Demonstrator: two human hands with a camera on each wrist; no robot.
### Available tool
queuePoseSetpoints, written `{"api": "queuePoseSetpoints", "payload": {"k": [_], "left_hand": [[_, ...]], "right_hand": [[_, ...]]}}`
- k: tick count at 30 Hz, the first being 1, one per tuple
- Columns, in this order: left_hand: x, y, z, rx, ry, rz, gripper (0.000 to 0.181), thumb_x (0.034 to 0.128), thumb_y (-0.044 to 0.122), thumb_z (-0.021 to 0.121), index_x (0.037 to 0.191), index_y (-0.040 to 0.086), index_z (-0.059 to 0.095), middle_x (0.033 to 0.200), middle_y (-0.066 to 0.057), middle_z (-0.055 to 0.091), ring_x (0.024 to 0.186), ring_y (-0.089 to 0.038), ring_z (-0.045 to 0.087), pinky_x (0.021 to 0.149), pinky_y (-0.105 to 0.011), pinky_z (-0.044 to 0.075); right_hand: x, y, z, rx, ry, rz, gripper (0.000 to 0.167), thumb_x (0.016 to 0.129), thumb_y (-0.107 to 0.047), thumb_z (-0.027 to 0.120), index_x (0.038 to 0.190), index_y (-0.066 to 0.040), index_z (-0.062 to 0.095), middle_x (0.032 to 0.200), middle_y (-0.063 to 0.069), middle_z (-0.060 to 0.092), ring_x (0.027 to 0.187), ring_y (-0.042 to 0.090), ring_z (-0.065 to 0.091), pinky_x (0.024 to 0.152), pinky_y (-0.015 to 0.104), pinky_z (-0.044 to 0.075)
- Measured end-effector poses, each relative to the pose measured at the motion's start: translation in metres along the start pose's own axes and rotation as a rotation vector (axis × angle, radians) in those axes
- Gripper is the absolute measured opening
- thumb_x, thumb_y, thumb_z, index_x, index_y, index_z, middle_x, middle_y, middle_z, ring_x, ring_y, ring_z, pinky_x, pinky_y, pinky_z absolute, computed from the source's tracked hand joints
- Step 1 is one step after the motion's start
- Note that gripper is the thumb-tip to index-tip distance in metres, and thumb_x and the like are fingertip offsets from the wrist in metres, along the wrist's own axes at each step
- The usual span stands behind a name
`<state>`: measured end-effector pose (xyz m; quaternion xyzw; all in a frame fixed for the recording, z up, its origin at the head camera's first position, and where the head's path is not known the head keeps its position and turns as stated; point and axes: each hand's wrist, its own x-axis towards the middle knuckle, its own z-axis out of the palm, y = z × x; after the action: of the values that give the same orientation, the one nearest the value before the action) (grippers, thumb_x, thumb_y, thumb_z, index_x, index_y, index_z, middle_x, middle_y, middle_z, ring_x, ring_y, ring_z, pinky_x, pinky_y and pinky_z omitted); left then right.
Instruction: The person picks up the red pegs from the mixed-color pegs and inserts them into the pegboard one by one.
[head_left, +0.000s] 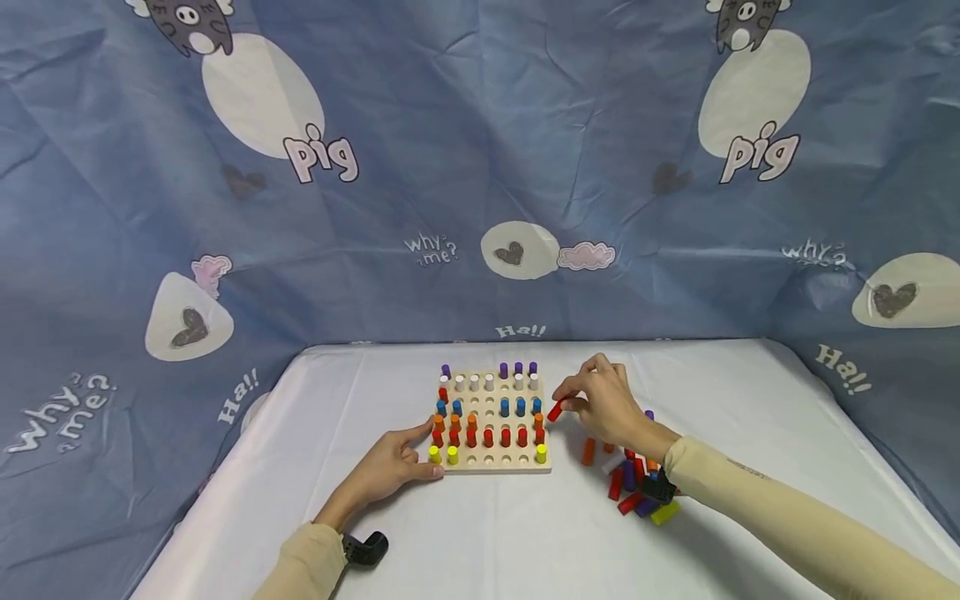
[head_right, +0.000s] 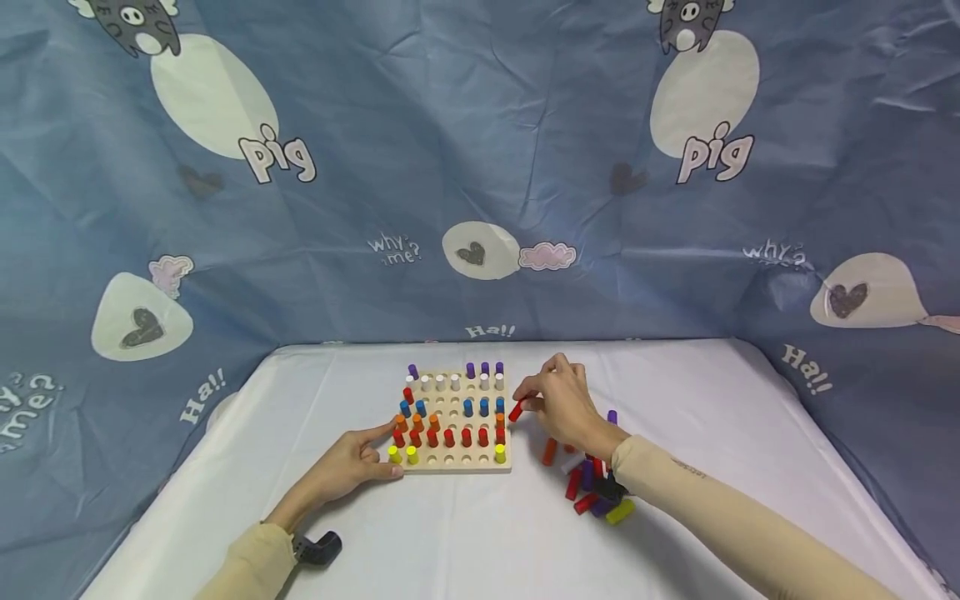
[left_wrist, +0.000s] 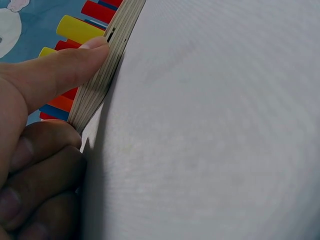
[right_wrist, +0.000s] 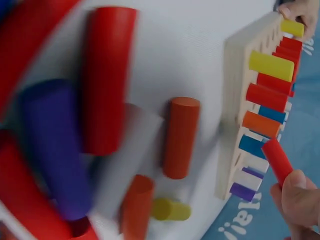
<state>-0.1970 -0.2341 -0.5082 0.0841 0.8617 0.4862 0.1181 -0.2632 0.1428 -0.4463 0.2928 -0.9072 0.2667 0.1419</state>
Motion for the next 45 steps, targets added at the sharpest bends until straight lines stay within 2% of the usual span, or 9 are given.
{"api": "queuePoseSetpoints", "payload": {"k": [8, 12, 21, 29, 33, 37, 38, 41, 45], "left_hand": [[-0.001, -0.001, 0.000, -0.009, -0.005, 0.004, 0.095, 0.0834, 0.029, 0.091, 0.161, 0.003, 0.043, 0.054, 0.008, 0.033, 0.051, -0.010, 0.027, 0.052, -0.024, 0.031], [-0.002, 0.000, 0.000, 0.003, -0.001, -0.014, 0.095, 0.0831, 0.030, 0.091, 0.161, 0.004, 0.043, 0.055, 0.008, 0.033, 0.052, -0.011, 0.028, 0.053, -0.024, 0.032], [-0.001, 0.001, 0.000, 0.006, -0.008, -0.014, 0.095, 0.0835, 0.030, 0.091, 0.161, 0.005, 0.043, 0.055, 0.008, 0.033, 0.052, -0.011, 0.027, 0.055, -0.025, 0.032], [-0.002, 0.000, -0.001, -0.021, -0.009, -0.009, 0.095, 0.0831, 0.028, 0.091, 0.161, 0.004, 0.043, 0.054, 0.008, 0.033, 0.051, -0.010, 0.027, 0.052, -0.024, 0.032], [-0.003, -0.001, -0.002, -0.026, -0.011, -0.011, 0.096, 0.0831, 0.029, 0.091, 0.162, 0.005, 0.042, 0.054, 0.008, 0.033, 0.051, -0.009, 0.027, 0.051, -0.024, 0.031], [-0.003, -0.001, -0.003, -0.029, -0.010, -0.007, 0.096, 0.0833, 0.029, 0.091, 0.162, 0.005, 0.042, 0.054, 0.009, 0.033, 0.050, -0.009, 0.027, 0.052, -0.024, 0.031], [-0.003, -0.001, -0.003, -0.030, -0.009, -0.007, 0.096, 0.0833, 0.029, 0.091, 0.162, 0.005, 0.042, 0.054, 0.009, 0.033, 0.050, -0.009, 0.027, 0.052, -0.024, 0.031], [-0.002, -0.001, -0.002, -0.037, -0.013, 0.005, 0.095, 0.0837, 0.028, 0.091, 0.162, 0.004, 0.042, 0.054, 0.008, 0.032, 0.050, -0.010, 0.026, 0.051, -0.024, 0.031], [-0.001, 0.000, -0.001, -0.033, -0.012, 0.017, 0.095, 0.0833, 0.028, 0.091, 0.161, 0.004, 0.043, 0.055, 0.008, 0.032, 0.050, -0.010, 0.026, 0.051, -0.024, 0.031]], "right_hand": [[0.028, -0.012, 0.013, 0.061, 0.028, 0.005, 0.008, 0.087, -0.011, 0.086, 0.093, -0.015, 0.085, 0.084, -0.005, 0.080, 0.099, 0.023, 0.050, 0.089, 0.049, 0.030], [0.043, -0.021, 0.021, 0.106, 0.028, -0.003, 0.005, 0.089, -0.012, 0.084, 0.094, -0.014, 0.085, 0.085, -0.004, 0.080, 0.098, 0.022, 0.049, 0.090, 0.049, 0.028], [0.071, -0.036, 0.039, 0.124, 0.001, -0.031, 0.004, 0.087, -0.016, 0.087, 0.091, -0.016, 0.087, 0.087, -0.005, 0.079, 0.092, 0.019, 0.046, 0.084, 0.045, 0.026], [0.091, -0.046, 0.053, 0.119, -0.052, -0.005, 0.004, 0.087, -0.016, 0.088, 0.091, -0.016, 0.088, 0.088, -0.003, 0.082, 0.090, 0.021, 0.052, 0.080, 0.043, 0.029], [0.097, -0.050, 0.061, 0.148, -0.096, -0.001, 0.004, 0.085, -0.016, 0.090, 0.089, -0.016, 0.088, 0.086, -0.003, 0.081, 0.087, 0.020, 0.060, 0.084, 0.045, 0.040], [0.102, -0.054, 0.068, 0.189, -0.133, 0.028, 0.005, 0.083, -0.013, 0.091, 0.085, -0.016, 0.087, 0.079, -0.004, 0.080, 0.086, 0.017, 0.068, 0.095, 0.049, 0.046], [0.103, -0.055, 0.070, 0.201, -0.146, 0.041, 0.005, 0.084, -0.013, 0.090, 0.085, -0.016, 0.087, 0.079, -0.004, 0.080, 0.088, 0.018, 0.068, 0.102, 0.050, 0.044], [0.106, -0.057, 0.075, 0.211, -0.177, 0.060, 0.005, 0.084, -0.012, 0.090, 0.085, -0.015, 0.087, 0.078, -0.004, 0.079, 0.087, 0.017, 0.070, 0.110, 0.049, 0.042], [0.109, -0.058, 0.080, 0.190, -0.194, 0.036, 0.005, 0.084, -0.012, 0.090, 0.086, -0.015, 0.087, 0.079, -0.004, 0.080, 0.087, 0.016, 0.069, 0.108, 0.045, 0.041]]}}
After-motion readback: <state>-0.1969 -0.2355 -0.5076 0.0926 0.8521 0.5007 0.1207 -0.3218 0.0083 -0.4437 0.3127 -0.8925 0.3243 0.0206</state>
